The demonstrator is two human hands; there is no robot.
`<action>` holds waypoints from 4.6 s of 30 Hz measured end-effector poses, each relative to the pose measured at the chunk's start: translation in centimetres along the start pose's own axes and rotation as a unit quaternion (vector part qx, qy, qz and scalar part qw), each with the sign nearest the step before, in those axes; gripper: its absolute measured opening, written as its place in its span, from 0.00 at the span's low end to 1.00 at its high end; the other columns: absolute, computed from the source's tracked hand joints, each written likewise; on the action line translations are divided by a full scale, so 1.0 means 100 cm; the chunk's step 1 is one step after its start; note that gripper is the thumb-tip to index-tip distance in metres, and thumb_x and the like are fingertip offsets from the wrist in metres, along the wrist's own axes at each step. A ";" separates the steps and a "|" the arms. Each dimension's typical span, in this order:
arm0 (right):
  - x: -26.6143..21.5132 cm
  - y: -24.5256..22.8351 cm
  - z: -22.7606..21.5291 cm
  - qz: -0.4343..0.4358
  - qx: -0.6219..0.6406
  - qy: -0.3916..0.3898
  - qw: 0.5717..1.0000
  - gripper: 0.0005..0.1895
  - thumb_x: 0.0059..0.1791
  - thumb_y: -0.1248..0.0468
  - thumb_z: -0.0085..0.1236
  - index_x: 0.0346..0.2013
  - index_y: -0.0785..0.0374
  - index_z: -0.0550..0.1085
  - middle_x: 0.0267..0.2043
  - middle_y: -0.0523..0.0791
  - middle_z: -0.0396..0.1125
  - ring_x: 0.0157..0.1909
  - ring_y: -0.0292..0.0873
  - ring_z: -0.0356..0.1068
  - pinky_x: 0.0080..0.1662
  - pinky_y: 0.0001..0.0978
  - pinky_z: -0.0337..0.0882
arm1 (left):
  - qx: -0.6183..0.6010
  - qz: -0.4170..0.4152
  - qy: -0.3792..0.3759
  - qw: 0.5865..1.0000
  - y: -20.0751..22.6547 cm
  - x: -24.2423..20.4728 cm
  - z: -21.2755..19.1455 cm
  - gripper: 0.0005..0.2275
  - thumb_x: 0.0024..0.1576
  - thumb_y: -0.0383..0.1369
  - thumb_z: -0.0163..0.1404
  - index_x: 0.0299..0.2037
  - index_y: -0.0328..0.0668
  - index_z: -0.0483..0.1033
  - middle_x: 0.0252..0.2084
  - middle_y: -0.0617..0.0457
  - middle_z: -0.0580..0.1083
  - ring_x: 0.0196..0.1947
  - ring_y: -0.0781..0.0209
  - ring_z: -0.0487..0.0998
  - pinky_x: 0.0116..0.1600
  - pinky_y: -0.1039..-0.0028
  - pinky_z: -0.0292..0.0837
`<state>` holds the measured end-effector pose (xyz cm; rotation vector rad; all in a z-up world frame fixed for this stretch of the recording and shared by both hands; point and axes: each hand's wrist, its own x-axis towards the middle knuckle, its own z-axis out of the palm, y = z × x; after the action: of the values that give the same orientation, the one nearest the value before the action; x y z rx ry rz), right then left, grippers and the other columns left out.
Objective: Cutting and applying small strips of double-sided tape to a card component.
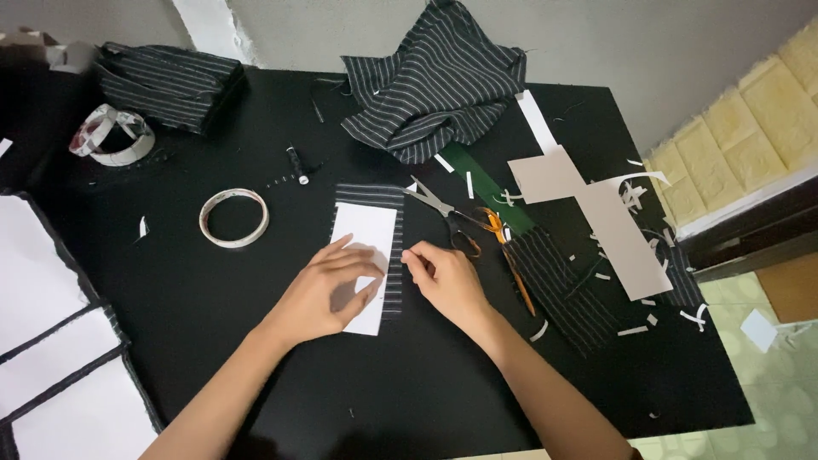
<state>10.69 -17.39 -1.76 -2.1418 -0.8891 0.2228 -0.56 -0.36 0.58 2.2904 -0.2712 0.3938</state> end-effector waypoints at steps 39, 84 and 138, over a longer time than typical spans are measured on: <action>0.008 0.021 0.000 -0.070 0.083 0.133 0.985 0.11 0.48 0.70 0.46 0.39 0.59 0.76 0.23 0.46 0.71 0.23 0.43 0.67 0.27 0.32 0.68 | 0.321 -0.217 -0.227 0.893 -0.060 0.094 0.008 0.38 0.30 0.54 0.66 0.53 0.56 0.68 0.50 0.53 0.66 0.54 0.55 0.62 0.55 0.67 0.53; 0.002 0.013 0.003 -0.167 0.059 0.206 0.963 0.06 0.37 0.69 0.60 0.25 0.56 0.73 0.21 0.39 0.66 0.23 0.41 0.66 0.36 0.29 0.63 | -0.083 -0.230 -0.007 0.970 0.015 0.055 0.019 0.06 0.48 0.31 0.53 0.28 0.38 0.81 0.19 0.45 0.75 0.19 0.59 0.73 0.24 0.74 0.70; 0.013 0.019 -0.032 -0.017 0.153 0.298 0.942 0.04 0.49 0.72 0.52 0.31 0.66 0.74 0.16 0.45 0.63 0.22 0.33 0.58 0.30 0.23 0.59 | -0.318 -0.331 0.267 0.847 -0.010 0.017 0.029 0.06 0.47 0.26 0.52 0.32 0.32 0.80 0.22 0.47 0.74 0.24 0.64 0.73 0.29 0.75 0.73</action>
<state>14.02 -19.27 -0.80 -1.7463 -0.4921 -0.2822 1.92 -1.95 -1.31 1.4129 0.5862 0.4667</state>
